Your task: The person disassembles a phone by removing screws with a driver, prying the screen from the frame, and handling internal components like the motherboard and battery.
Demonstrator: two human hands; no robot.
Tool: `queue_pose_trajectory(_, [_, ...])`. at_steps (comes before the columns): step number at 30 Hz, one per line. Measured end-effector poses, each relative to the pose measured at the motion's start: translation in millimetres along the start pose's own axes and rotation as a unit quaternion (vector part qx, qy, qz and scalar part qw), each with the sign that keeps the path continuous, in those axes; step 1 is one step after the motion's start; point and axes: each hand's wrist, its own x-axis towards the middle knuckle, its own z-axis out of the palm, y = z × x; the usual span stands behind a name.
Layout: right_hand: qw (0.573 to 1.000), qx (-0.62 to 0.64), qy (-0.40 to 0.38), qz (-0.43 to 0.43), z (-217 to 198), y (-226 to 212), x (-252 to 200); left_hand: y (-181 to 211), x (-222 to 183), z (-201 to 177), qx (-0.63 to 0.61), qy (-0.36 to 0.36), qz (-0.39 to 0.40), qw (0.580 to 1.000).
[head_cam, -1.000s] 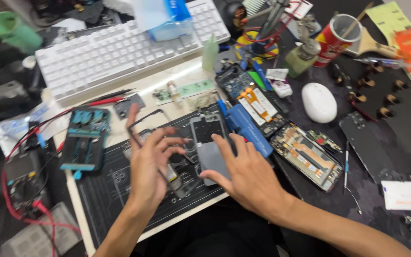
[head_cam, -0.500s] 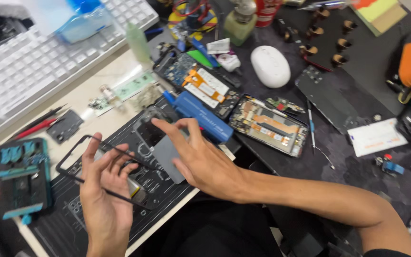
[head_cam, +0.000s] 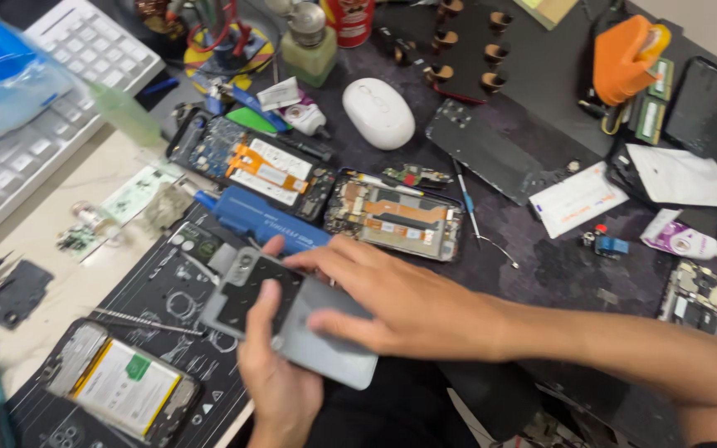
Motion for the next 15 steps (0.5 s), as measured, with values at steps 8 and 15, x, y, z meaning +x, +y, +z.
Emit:
queue_pose_trajectory(8, [0.996,-0.076,0.036,0.013,-19.1,21.3,-53.0,-68.6,-1.1,29.0,0.063,-0.08,-0.153,0.983])
queue_pose_trajectory(15, [0.979,-0.102,0.101,0.146,-44.8,34.8,-77.0,-78.2,-4.3,23.1,0.122,-0.315,-0.089,0.937])
